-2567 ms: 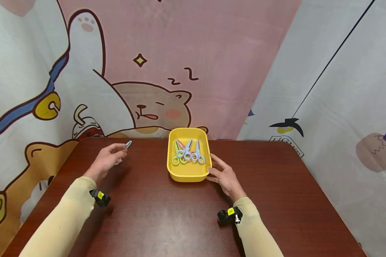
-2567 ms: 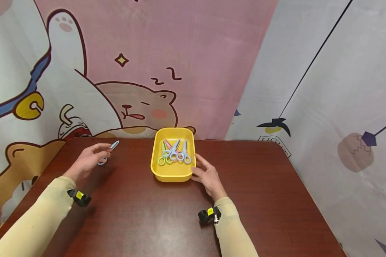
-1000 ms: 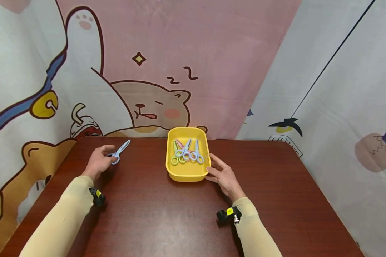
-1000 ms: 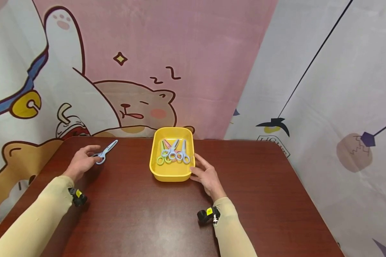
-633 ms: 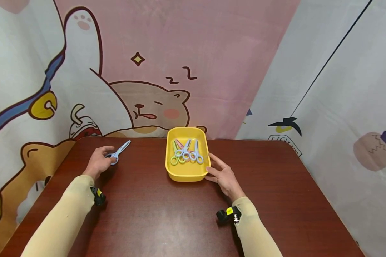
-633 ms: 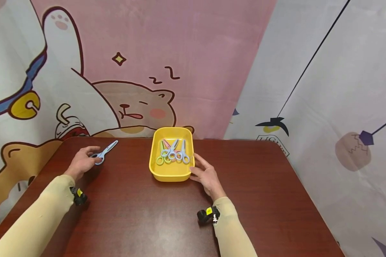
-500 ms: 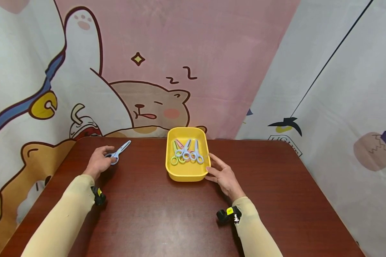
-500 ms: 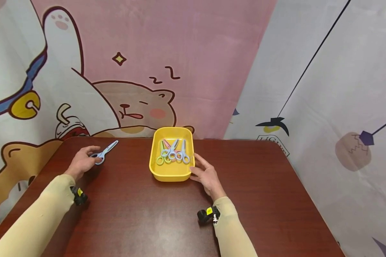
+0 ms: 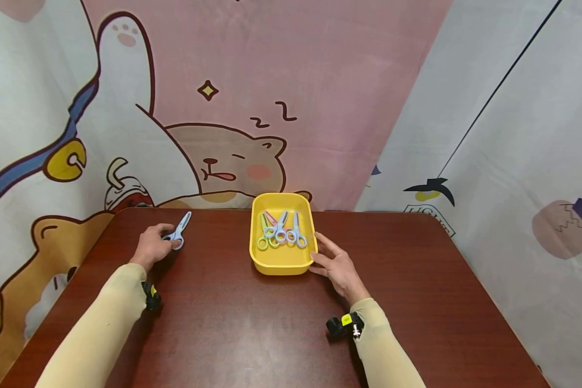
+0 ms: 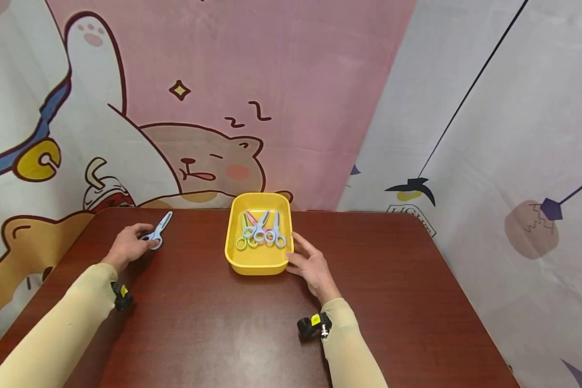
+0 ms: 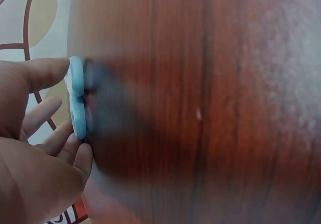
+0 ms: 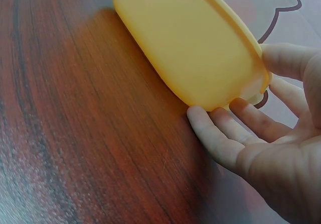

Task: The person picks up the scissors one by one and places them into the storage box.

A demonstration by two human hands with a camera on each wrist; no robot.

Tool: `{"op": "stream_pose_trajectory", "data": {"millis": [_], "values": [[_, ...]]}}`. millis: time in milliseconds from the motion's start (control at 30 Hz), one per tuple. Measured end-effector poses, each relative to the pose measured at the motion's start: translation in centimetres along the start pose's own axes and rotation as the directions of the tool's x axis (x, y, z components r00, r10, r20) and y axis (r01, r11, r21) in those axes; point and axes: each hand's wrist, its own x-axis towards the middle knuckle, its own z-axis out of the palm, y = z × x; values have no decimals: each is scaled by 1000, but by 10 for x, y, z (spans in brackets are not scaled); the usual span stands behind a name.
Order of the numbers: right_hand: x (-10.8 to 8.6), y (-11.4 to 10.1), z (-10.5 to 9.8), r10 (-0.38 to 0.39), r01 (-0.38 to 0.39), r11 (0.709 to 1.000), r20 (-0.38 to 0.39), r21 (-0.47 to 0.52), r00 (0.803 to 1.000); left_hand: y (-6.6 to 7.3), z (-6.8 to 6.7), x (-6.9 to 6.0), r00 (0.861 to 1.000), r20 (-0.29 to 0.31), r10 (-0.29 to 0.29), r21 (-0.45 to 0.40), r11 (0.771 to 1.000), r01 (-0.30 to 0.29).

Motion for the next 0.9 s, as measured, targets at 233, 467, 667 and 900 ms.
{"op": "stream_pose_trajectory", "data": {"millis": [233,467,667,900], "values": [[1,0,0,-2,2,1000,4,10,1000,1,3,0,1000,-29,-7,46,999,9],[2,2,-1,-16,16,1000,11,7,1000,0,7,0,998,-64,7,56,998,-3],[2,2,-1,-5,5,1000,-8,11,1000,1,8,-1,998,-60,-3,53,999,6],[2,2,0,-1,1,1000,-9,17,1000,4,9,-3,997,-75,-7,77,997,13]]}}
